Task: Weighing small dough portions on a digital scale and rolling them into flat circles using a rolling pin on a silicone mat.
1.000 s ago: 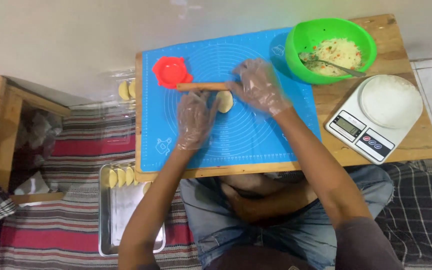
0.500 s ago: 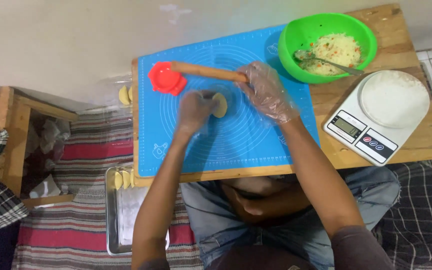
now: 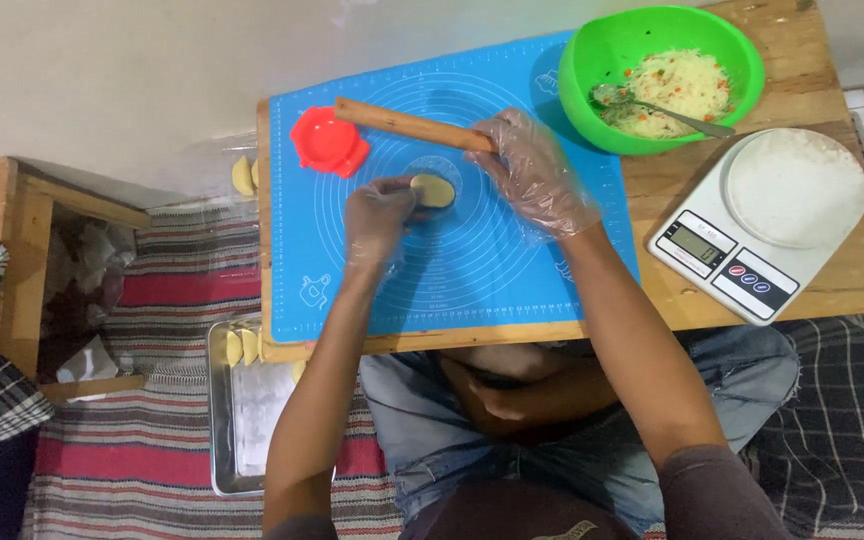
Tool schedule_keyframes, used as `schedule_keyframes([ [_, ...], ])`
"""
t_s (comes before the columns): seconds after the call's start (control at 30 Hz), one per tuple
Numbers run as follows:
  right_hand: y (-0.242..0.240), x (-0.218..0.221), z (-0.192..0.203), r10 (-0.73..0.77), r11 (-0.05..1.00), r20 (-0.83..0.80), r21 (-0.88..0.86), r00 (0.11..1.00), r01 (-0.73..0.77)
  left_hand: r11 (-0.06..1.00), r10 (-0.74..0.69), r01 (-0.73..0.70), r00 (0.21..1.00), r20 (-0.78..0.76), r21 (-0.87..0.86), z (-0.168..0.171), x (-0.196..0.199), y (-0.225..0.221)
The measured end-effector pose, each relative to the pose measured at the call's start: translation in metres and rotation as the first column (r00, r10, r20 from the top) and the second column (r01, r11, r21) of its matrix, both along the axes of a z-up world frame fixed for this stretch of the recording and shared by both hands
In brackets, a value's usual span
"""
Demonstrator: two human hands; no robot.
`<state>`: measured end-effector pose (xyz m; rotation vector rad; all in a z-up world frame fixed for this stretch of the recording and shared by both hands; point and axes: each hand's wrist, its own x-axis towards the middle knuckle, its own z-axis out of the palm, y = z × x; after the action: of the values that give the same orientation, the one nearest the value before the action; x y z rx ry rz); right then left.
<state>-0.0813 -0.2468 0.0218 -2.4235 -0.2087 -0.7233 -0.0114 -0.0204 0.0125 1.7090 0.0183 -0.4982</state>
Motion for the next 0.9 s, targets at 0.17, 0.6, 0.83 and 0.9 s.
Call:
schedule_keyframes([
  [0.17, 0.007, 0.001, 0.000, 0.143, 0.989, -0.083, 0.042, 0.986, -0.140, 0.719, -0.253, -0.200, 0.816, 0.519, 0.665, 0.008, -0.009, 0.016],
  [0.6, 0.017, 0.013, -0.019, 0.157, 0.969, -0.142, -0.167, 0.977, -0.180, 0.719, -0.686, -0.086, 0.073, 0.724, 0.690, -0.010, 0.074, -0.015],
  [0.83, 0.020, 0.001, -0.015, 0.318, 0.948, -0.065, -0.003, 0.946, -0.319, 0.687, -0.725, 0.058, 0.115, 0.679, 0.724, 0.000, 0.058, -0.005],
  [0.9, 0.021, -0.003, -0.011, 0.336, 0.941, -0.038, -0.022, 0.941, -0.336, 0.720, -0.693, 0.079, 0.107, 0.713, 0.689, -0.013, 0.057, 0.000],
])
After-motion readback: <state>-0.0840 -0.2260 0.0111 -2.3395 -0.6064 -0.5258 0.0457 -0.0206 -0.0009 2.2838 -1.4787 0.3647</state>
